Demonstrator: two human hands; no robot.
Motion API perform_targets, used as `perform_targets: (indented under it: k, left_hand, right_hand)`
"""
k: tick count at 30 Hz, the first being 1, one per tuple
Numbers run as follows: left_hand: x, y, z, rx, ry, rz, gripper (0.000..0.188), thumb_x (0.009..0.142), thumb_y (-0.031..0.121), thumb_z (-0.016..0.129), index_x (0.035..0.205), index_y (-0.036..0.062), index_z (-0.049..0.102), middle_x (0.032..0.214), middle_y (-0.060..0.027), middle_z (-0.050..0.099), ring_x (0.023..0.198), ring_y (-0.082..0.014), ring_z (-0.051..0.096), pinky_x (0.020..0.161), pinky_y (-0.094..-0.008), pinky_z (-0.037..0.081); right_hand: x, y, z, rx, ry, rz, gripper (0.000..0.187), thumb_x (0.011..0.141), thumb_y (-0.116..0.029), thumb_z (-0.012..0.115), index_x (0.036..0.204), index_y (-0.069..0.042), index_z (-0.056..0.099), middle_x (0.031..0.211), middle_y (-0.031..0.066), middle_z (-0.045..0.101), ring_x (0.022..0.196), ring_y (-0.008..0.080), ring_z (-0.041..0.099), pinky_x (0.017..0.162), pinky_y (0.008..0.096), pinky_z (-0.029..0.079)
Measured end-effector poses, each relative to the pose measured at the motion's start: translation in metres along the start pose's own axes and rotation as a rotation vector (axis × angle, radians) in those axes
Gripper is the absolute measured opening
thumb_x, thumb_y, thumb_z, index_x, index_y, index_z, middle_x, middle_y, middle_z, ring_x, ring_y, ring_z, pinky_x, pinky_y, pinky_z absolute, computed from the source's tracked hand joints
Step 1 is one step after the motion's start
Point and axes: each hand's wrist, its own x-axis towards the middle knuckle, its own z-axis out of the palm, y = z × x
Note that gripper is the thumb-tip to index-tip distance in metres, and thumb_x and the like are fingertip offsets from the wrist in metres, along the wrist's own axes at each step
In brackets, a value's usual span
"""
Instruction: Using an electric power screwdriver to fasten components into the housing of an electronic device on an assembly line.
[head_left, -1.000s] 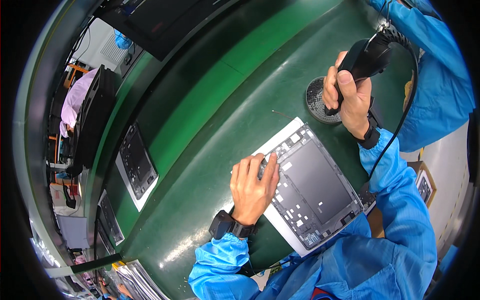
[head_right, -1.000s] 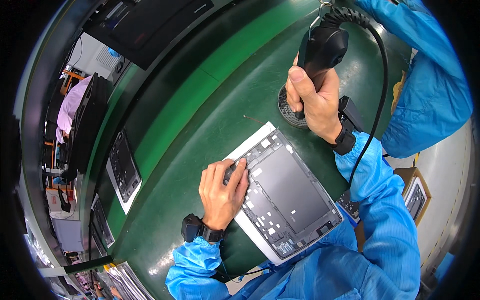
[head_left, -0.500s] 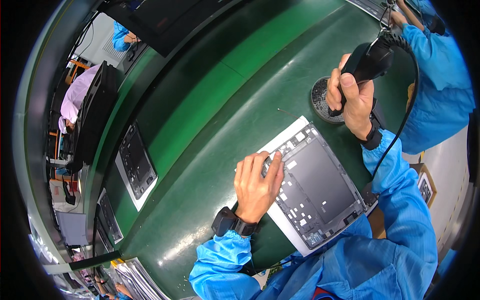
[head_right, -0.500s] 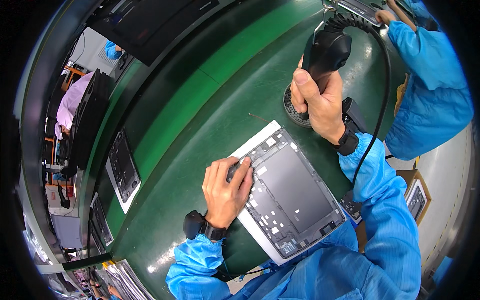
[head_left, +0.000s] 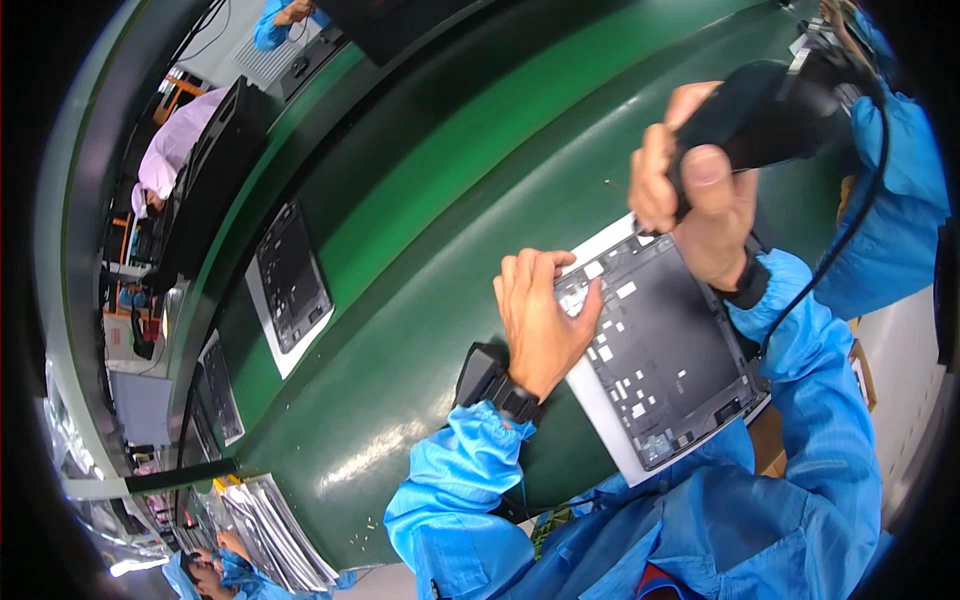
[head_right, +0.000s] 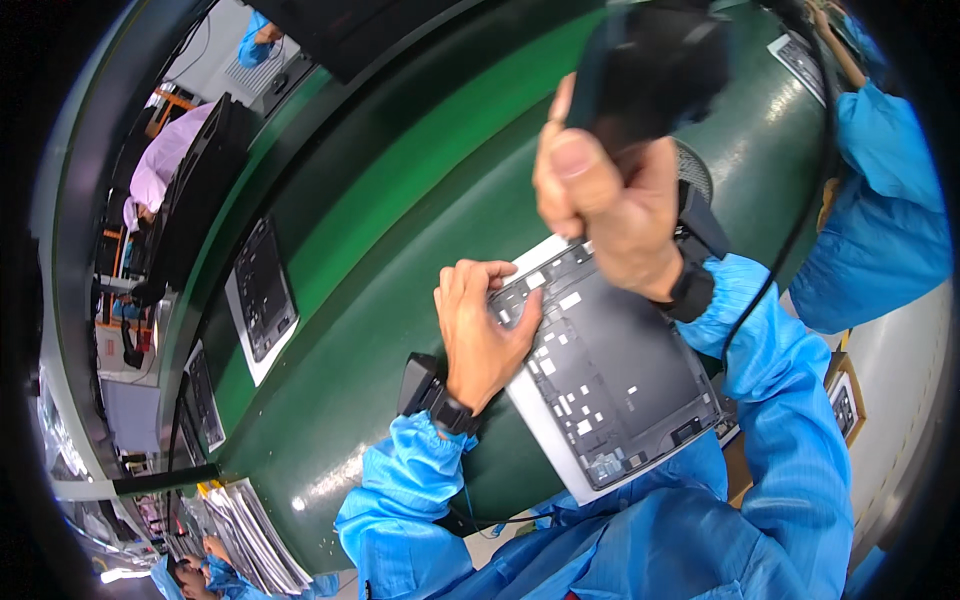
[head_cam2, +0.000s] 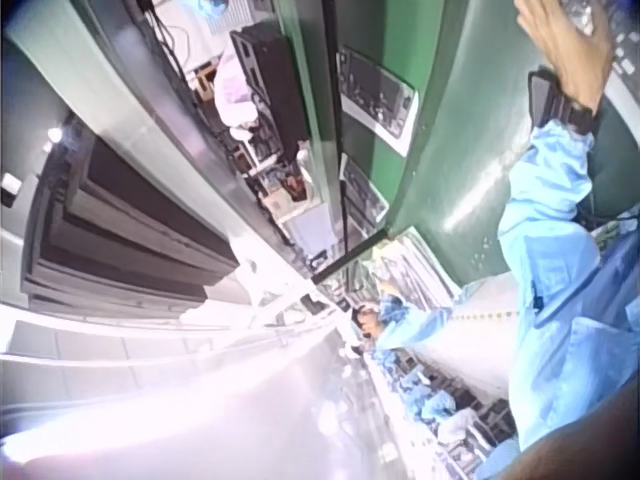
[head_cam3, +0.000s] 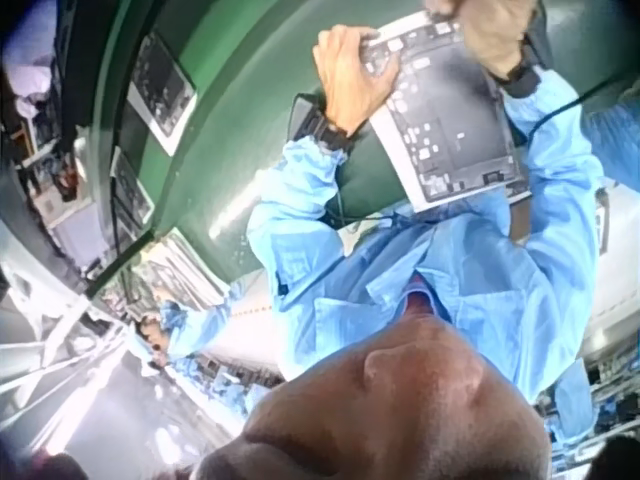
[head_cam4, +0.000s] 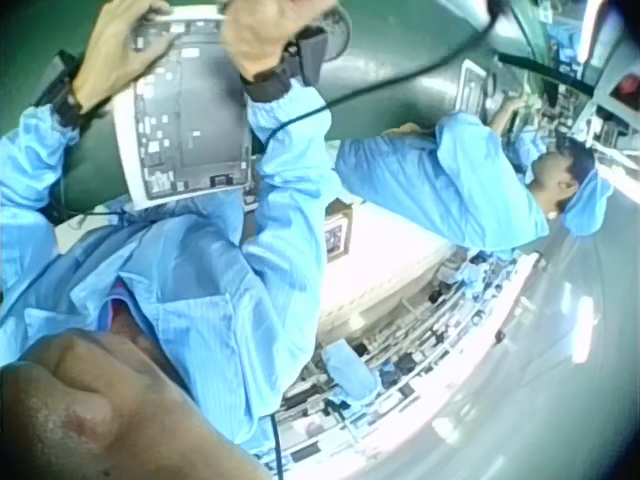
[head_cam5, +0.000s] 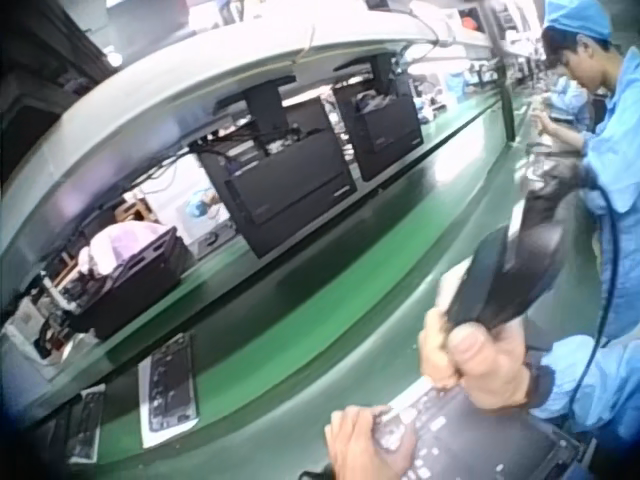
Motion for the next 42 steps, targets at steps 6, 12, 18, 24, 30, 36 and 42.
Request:
perform_targets:
  k: [6,12,18,24,30,36,42]
  left_hand:
    - [-0.001,-0.003,0.0,0.0,0.035,0.001,0.034,0.07,0.018,0.085,0.091,0.0084,0.06,0.088,-0.0058,0.056,0.086,-0.0256,0.054,0.077,-0.0397,0.036]
    - [-0.001,-0.006,-0.002,-0.011,0.024,-0.008,0.036,0.07,0.02,0.084,0.091,0.0087,0.057,0.087,-0.0063,0.056,0.088,-0.0281,0.052,0.076,-0.0412,0.034]
    - [-0.001,-0.008,0.0,-0.016,0.017,-0.015,0.036,0.071,0.021,0.084,0.091,0.0087,0.057,0.088,-0.0063,0.057,0.089,-0.0276,0.051,0.077,-0.0409,0.034]
    - [-0.001,-0.007,0.0,-0.021,0.01,-0.02,0.036,0.071,0.021,0.084,0.091,0.0088,0.057,0.088,-0.0065,0.057,0.089,-0.0279,0.052,0.077,-0.0409,0.033]
    - [0.0,-0.007,-0.001,-0.034,0.006,-0.021,0.035,0.071,0.02,0.084,0.091,0.0095,0.057,0.088,-0.0062,0.058,0.09,-0.0281,0.052,0.077,-0.041,0.033]
    - [0.0,-0.007,-0.001,-0.055,0.018,-0.019,0.033,0.07,0.017,0.083,0.09,0.0099,0.058,0.087,-0.0054,0.058,0.089,-0.0273,0.052,0.078,-0.0405,0.033]
    - [0.0,-0.008,0.0,-0.049,0.019,-0.015,0.032,0.07,0.017,0.083,0.088,0.0102,0.058,0.086,-0.0048,0.057,0.088,-0.0262,0.052,0.077,-0.0397,0.033]
  right_hand:
    - [-0.019,0.036,0.03,0.01,-0.14,0.159,0.041,0.101,-0.037,0.063,0.118,-0.007,0.041,0.063,0.0037,0.047,0.048,0.0097,0.041,0.043,0.0257,0.034]
    - [-0.027,0.048,0.036,-0.03,-0.158,0.17,0.042,0.101,-0.038,0.064,0.117,-0.006,0.041,0.062,0.0034,0.046,0.047,0.0088,0.04,0.043,0.0251,0.033]
    - [-0.028,0.051,0.034,-0.052,-0.174,0.189,0.043,0.101,-0.039,0.064,0.116,-0.006,0.041,0.062,0.0031,0.046,0.047,0.0091,0.04,0.043,0.0256,0.034]
    - [-0.029,0.051,0.034,-0.069,-0.182,0.19,0.043,0.101,-0.039,0.063,0.117,-0.006,0.04,0.062,0.0032,0.045,0.047,0.0093,0.04,0.043,0.0257,0.035]
    - [-0.029,0.048,0.036,-0.11,-0.201,0.16,0.043,0.101,-0.038,0.064,0.117,-0.005,0.041,0.062,0.0035,0.046,0.048,0.0093,0.041,0.043,0.0254,0.035]
    - [-0.031,0.05,0.034,-0.119,-0.197,0.195,0.045,0.1,-0.038,0.066,0.117,-0.005,0.041,0.063,0.0036,0.047,0.048,0.0091,0.041,0.044,0.0252,0.036]
    - [-0.032,0.051,0.041,0.037,-0.144,0.175,0.025,0.101,-0.017,0.066,0.085,-0.002,0.054,0.06,-0.0029,0.048,0.049,0.0037,0.04,0.047,0.0232,0.033]
